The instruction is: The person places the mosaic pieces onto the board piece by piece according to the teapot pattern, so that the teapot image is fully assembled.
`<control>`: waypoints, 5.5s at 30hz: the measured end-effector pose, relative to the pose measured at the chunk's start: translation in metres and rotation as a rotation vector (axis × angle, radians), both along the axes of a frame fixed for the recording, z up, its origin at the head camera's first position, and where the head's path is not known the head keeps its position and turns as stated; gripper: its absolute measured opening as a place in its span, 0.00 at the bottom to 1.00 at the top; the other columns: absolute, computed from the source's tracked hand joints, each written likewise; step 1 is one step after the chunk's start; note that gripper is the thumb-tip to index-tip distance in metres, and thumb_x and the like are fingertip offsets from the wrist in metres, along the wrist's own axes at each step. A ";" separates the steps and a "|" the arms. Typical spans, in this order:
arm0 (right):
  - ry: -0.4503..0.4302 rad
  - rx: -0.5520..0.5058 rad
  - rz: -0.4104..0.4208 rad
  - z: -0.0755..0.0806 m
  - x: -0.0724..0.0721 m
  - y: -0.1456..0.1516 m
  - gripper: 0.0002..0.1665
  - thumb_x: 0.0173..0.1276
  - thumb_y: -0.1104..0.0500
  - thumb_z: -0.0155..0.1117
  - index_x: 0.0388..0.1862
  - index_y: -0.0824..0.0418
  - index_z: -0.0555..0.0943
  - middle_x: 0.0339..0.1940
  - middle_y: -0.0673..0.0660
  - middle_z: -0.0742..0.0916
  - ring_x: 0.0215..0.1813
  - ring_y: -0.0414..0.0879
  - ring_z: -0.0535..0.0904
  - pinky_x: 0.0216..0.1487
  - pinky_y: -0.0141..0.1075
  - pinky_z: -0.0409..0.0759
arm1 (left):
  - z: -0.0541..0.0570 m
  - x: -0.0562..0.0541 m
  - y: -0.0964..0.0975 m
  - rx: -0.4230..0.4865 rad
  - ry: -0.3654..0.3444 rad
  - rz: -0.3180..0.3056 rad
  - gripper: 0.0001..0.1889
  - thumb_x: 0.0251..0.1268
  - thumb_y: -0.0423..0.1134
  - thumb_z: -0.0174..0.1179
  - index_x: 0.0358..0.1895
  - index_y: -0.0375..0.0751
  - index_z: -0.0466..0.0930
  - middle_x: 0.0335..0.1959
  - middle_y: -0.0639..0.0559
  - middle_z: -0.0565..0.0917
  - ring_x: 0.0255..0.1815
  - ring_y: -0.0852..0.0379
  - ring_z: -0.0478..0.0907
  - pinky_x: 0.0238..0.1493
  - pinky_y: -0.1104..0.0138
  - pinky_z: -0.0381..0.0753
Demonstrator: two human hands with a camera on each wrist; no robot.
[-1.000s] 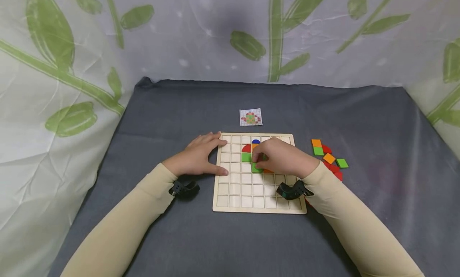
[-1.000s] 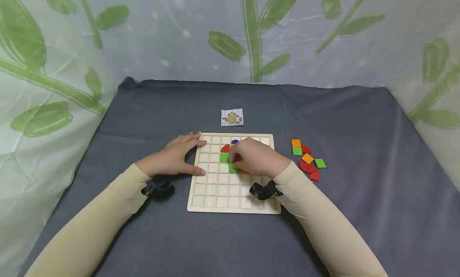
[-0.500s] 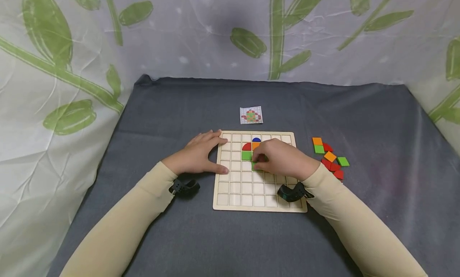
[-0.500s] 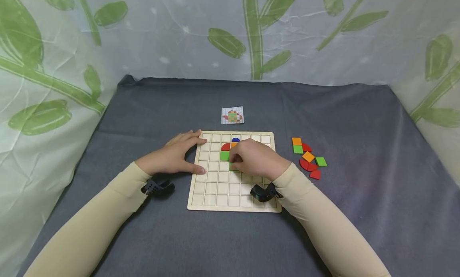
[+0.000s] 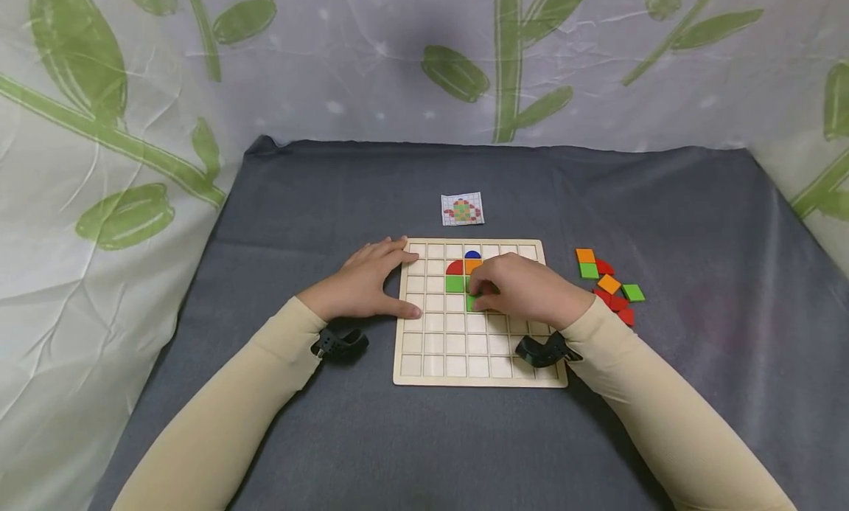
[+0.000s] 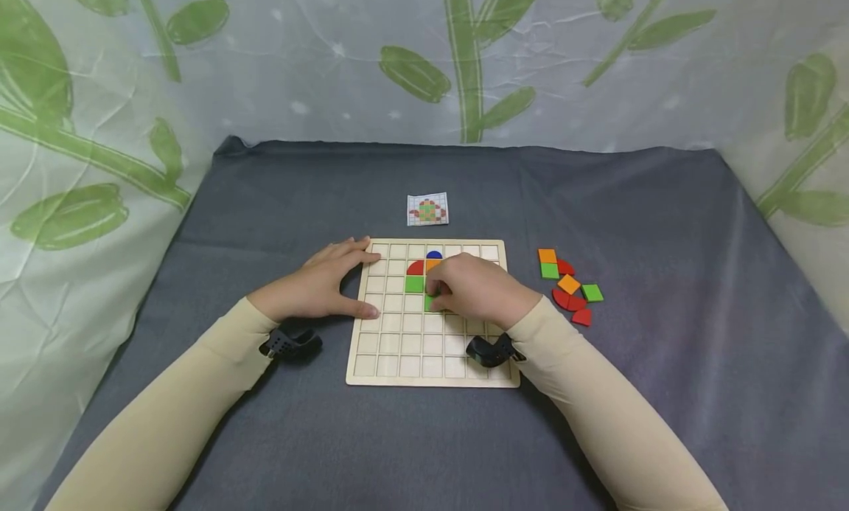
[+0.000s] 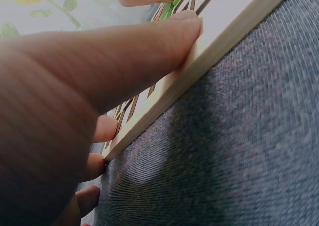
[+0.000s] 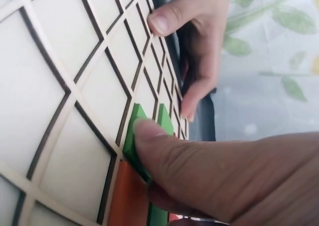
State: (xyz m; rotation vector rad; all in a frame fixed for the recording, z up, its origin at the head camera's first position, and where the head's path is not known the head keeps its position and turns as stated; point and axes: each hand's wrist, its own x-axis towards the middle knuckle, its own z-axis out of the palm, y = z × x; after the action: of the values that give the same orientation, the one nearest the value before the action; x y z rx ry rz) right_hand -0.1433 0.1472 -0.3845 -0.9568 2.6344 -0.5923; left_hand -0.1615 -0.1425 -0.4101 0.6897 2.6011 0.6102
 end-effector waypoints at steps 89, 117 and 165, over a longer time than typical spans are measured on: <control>-0.053 -0.072 0.084 0.015 -0.013 -0.017 0.04 0.71 0.63 0.74 0.40 0.59 0.85 0.32 0.48 0.85 0.31 0.41 0.76 0.39 0.36 0.79 | 0.000 0.002 -0.002 0.024 0.003 -0.005 0.53 0.56 0.68 0.74 0.82 0.49 0.64 0.88 0.45 0.50 0.88 0.40 0.41 0.84 0.40 0.38; 0.046 -0.076 -0.007 0.003 -0.001 0.005 0.04 0.68 0.61 0.76 0.36 0.55 0.88 0.32 0.45 0.86 0.36 0.41 0.79 0.41 0.38 0.80 | 0.002 0.003 -0.002 0.033 -0.001 -0.001 0.53 0.55 0.68 0.75 0.82 0.50 0.64 0.87 0.45 0.50 0.88 0.39 0.40 0.84 0.40 0.38; -0.185 0.089 -0.247 0.025 -0.004 0.109 0.09 0.70 0.60 0.75 0.43 0.60 0.83 0.31 0.51 0.84 0.31 0.45 0.77 0.36 0.41 0.78 | 0.001 0.001 -0.002 0.033 -0.011 -0.008 0.54 0.56 0.66 0.75 0.82 0.47 0.63 0.88 0.45 0.49 0.88 0.41 0.40 0.85 0.42 0.37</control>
State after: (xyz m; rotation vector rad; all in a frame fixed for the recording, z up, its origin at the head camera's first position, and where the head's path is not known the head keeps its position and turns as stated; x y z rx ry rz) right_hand -0.1473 0.2565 -0.3598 -0.5263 2.6033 -0.5815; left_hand -0.1604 -0.1443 -0.4087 0.7053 2.5826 0.6533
